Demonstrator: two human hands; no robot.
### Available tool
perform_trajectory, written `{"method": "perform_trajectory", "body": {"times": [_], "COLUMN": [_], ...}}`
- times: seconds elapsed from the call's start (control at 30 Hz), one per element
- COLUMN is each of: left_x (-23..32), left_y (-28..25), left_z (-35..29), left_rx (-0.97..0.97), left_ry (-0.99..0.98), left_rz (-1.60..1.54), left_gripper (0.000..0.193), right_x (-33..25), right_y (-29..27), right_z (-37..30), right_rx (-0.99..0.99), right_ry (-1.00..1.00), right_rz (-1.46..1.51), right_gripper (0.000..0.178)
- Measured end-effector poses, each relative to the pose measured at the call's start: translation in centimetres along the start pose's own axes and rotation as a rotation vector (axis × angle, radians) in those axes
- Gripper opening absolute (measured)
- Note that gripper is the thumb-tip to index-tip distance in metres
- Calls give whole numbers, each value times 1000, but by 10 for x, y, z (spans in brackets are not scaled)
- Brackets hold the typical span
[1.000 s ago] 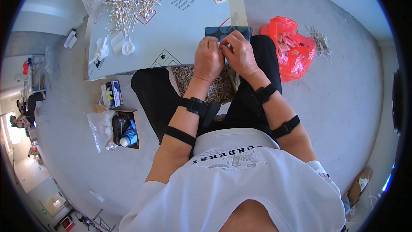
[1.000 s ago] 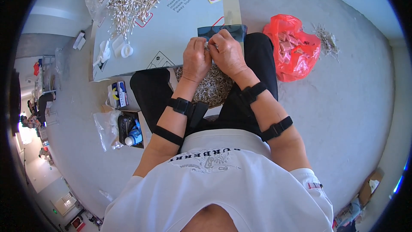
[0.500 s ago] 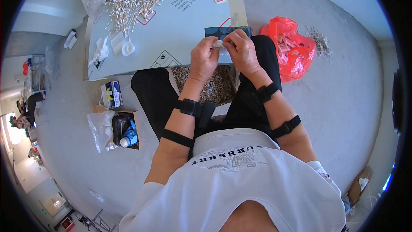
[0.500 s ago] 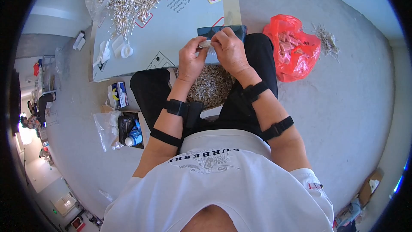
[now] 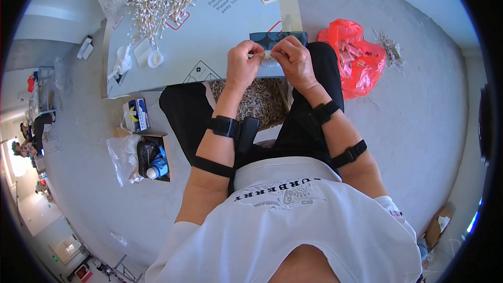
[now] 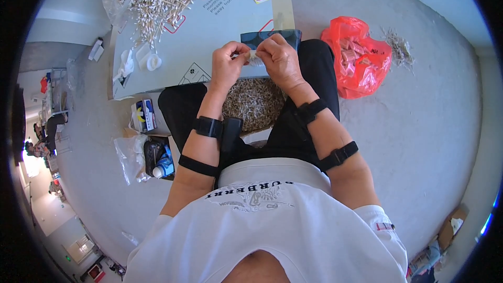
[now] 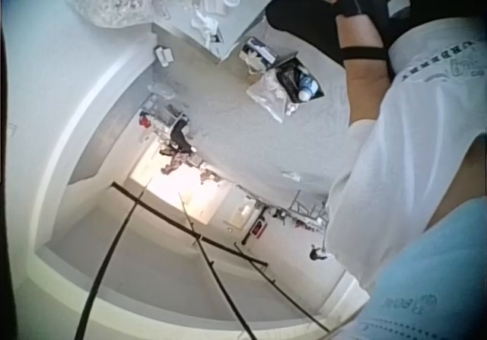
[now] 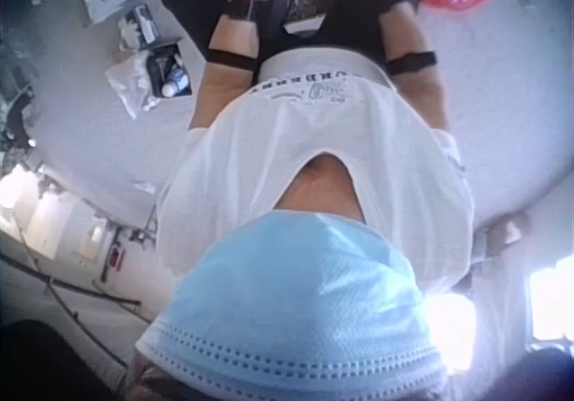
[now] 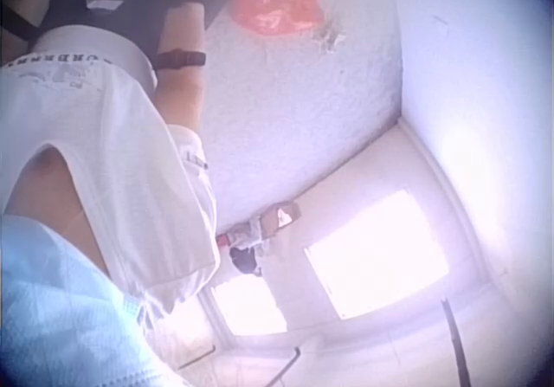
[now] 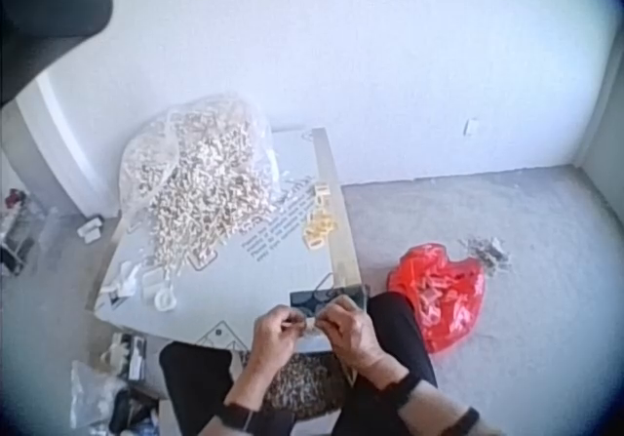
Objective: Placing cotton swabs into small plastic packets and sealing them.
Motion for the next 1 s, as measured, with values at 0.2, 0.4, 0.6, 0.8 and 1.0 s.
{"method": "perform_trajectory", "body": {"times": [0.2,0.4,0.6,0.8,1.0], "left_x": [11,17,70,90,113], "left_y": [6,9,-10,-26,-42], "left_z": [-2,-5,-6,-12,-11], "left_rx": [-12,-95,-64,-52,-104], "left_ry": [-21,40,168,137,348], "left_rz": [-41,45,-128,-394,-389], "left_gripper": [26,33,30,30,29], "right_x": [12,27,-9,-44,-77], "right_y": [0,-1,-14,-18,-28], "right_z": [-2,-5,-11,-16,-23], "right_rx": [-11,-23,-52,-58,-96], "right_ry": [131,255,390,337,230], "right_rz": [109,415,843,986,1030], "right_gripper": [7,5,4,2,5]}}
Point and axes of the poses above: each hand's wrist, its own z-axis towards the middle knuckle, its own y-axis out of the palm, x = y × z, the point moved 7 cm from there along z, towards the middle knuckle, and after that the axes turned 8 degrees about y, right-handed, at the moved point
